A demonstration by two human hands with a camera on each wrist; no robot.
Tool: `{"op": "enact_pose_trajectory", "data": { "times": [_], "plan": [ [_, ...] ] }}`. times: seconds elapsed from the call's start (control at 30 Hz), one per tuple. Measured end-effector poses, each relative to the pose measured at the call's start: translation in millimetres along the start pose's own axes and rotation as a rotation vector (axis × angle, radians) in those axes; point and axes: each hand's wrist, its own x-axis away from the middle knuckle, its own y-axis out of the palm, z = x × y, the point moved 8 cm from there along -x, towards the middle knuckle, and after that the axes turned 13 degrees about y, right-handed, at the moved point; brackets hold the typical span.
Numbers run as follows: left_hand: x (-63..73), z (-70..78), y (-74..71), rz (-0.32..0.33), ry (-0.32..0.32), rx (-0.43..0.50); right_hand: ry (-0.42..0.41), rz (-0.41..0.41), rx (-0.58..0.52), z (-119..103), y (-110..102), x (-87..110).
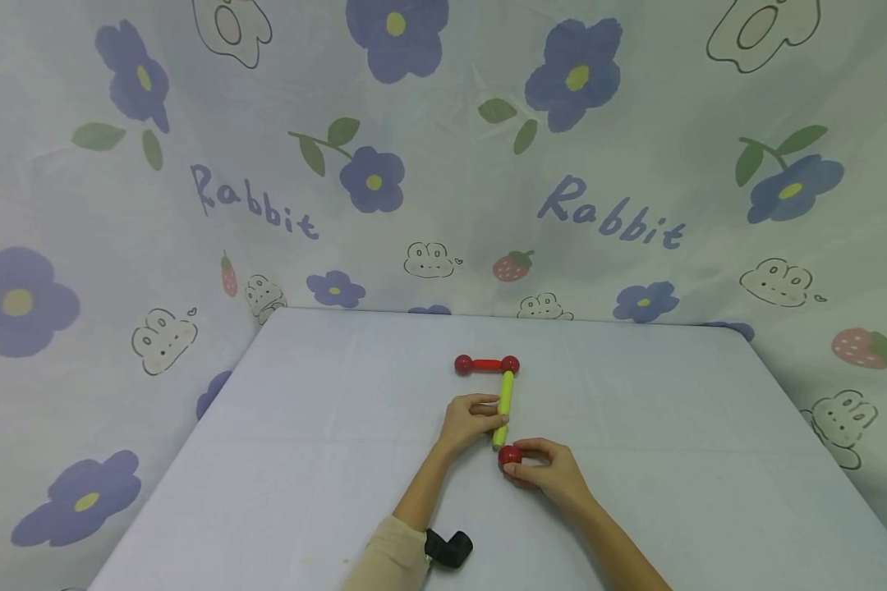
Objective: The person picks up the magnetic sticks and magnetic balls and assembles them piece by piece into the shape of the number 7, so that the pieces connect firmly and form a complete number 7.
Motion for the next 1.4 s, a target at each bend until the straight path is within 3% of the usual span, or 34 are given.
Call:
{"op": "enact_pose_trajectory", "data": {
  "times": [0.57,0.8,1.4],
  "plan": [
    [0.8,-1.9,0.1,0.001,-0.004,0.011,-0.003,0.021,0.032,-0.2,11.9,-0.5],
    [0.4,-3.8,1.1,-0.008,0.010,0.019,-0.011,0.019,-0.016,0.2,17.9,-3.1],
    [-1.4,-3.8,1.2,0.004,0.038,-0.002,0.004,0.037,-0.015,4.1,16.9,-6.9]
  ]
}}
